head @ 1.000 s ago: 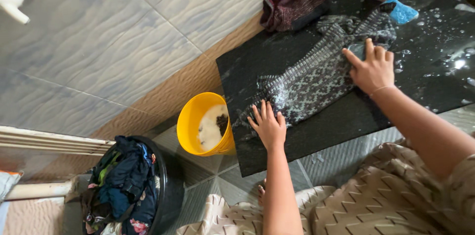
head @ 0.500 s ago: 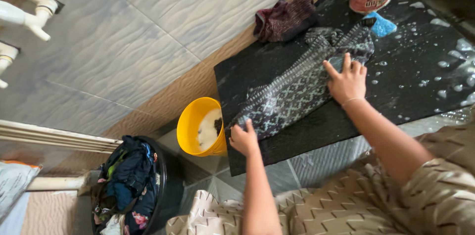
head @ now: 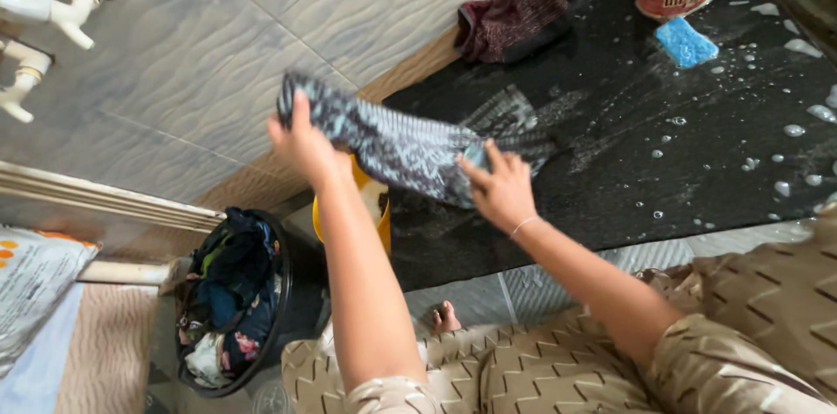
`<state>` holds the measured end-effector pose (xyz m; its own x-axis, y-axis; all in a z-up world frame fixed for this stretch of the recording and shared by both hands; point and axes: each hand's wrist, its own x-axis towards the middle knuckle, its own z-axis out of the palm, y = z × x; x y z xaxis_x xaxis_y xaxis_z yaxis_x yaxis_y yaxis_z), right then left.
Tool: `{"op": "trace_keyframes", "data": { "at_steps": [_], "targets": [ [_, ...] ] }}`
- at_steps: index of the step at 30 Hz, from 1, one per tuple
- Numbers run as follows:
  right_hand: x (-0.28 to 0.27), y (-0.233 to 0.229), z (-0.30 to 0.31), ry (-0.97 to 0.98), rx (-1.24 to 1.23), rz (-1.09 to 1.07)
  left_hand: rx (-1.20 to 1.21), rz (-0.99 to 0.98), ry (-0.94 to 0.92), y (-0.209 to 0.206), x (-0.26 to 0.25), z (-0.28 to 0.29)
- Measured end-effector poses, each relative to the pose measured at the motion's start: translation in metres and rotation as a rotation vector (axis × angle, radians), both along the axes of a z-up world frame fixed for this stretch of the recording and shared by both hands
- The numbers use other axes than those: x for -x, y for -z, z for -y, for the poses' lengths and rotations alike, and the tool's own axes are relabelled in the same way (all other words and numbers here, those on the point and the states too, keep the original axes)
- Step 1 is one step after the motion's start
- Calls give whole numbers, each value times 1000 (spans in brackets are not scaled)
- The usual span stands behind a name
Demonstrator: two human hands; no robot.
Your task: The person washes a patterned garment by hand on a black surface using a sponge and soapy water, then rinses a container in a yellow bucket.
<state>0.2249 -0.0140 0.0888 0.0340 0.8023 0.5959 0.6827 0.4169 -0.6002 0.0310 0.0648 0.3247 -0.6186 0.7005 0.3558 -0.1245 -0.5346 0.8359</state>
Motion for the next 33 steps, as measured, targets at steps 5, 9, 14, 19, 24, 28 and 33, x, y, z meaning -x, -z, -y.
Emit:
{"op": "trace_keyframes", "data": {
  "at_steps": [5,9,14,19,24,28,33],
  "targets": [
    [-106,17,-63,254,-140,-424,52,-181,536,40,-111,-23],
    [-230,65,-87,117,-173,-1352,174,-670,484,147,-177,-39],
    [-282,76,-72,201,-191,-1398,414,-1527,61,264,-141,-30],
    [-220,39,-77,243,-237,-636,570,-1592,48,301,-119,0],
    [-105,-11,-55,78,-130,-22,619,-1534,134,290,-98,28],
    [-48,12,-39,-112,-14,377,423,-1500,13,306,-54,43],
    [-125,40,-77,233,167,522,640,-1584,-138,317,-32,64]
  ]
}}
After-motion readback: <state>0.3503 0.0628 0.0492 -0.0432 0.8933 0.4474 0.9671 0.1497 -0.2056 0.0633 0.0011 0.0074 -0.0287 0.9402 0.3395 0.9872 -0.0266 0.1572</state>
